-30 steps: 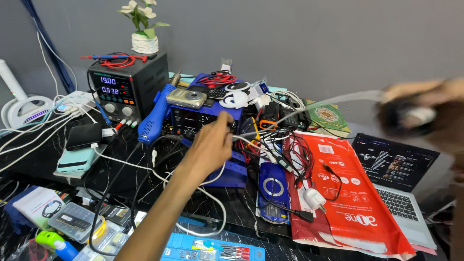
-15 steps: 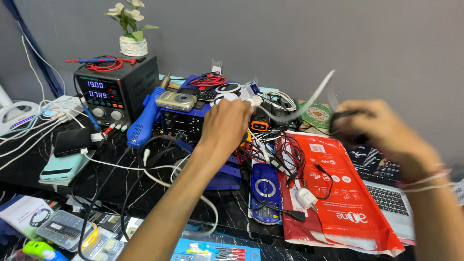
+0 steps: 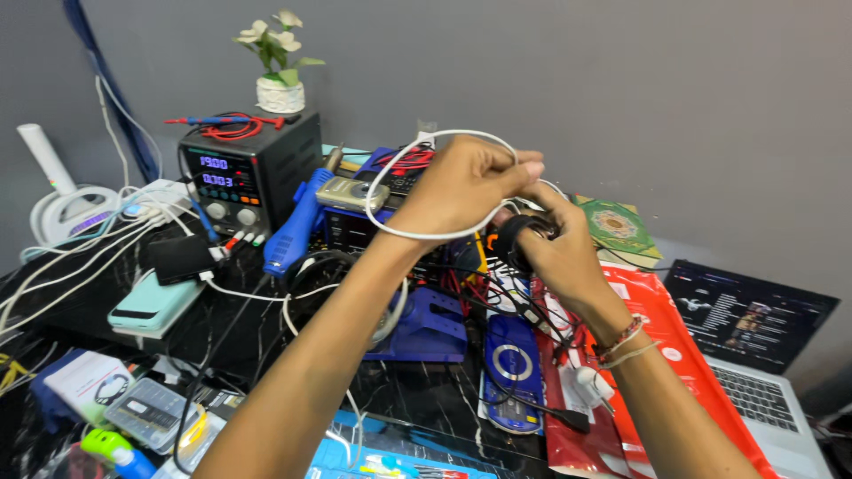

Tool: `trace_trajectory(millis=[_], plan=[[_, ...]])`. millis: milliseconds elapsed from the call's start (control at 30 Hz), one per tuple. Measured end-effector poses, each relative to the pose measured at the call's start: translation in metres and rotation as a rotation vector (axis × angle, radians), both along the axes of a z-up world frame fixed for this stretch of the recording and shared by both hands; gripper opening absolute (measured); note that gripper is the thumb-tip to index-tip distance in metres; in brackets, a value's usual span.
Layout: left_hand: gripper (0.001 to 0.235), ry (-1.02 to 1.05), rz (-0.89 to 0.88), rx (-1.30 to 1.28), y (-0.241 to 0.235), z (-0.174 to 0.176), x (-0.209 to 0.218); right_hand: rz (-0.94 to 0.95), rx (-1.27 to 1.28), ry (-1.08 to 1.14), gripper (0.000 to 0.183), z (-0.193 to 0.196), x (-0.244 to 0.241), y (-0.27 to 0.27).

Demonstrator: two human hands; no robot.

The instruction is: The person organizes a cluttered workspace by handling various electronic cables and accessories. They pick up a black cable, then a white cable, and proceed to coil them neatly by hand. The person also moves a white gaming controller and a black smartwatch on the table while sorting through the items.

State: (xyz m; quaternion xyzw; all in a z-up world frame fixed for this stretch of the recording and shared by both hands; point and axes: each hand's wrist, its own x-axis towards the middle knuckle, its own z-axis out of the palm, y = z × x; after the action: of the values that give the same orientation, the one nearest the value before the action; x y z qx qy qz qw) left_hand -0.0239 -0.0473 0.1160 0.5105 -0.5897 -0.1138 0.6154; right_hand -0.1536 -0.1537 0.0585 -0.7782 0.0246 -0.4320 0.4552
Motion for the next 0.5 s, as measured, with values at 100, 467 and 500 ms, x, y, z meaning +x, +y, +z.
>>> trace_trajectory(millis=[100, 467, 500], plan=[[0.027, -0.113, -0.041, -0.036, 0.012, -0.007, 0.005, -0.034, -0.047, -0.014, 0.014, -0.025, 0.026, -0.022], [0.040, -0.441, 0.248, 0.127, 0.129, -0.034, 0.032, -0.026, -0.195, 0.096, 0.012, -0.003, 0.020, 0.006], [0.032, -0.448, 0.330, 0.111, 0.140, -0.049, 0.037, -0.055, -0.193, 0.130, 0.013, 0.002, 0.014, 0.014]])
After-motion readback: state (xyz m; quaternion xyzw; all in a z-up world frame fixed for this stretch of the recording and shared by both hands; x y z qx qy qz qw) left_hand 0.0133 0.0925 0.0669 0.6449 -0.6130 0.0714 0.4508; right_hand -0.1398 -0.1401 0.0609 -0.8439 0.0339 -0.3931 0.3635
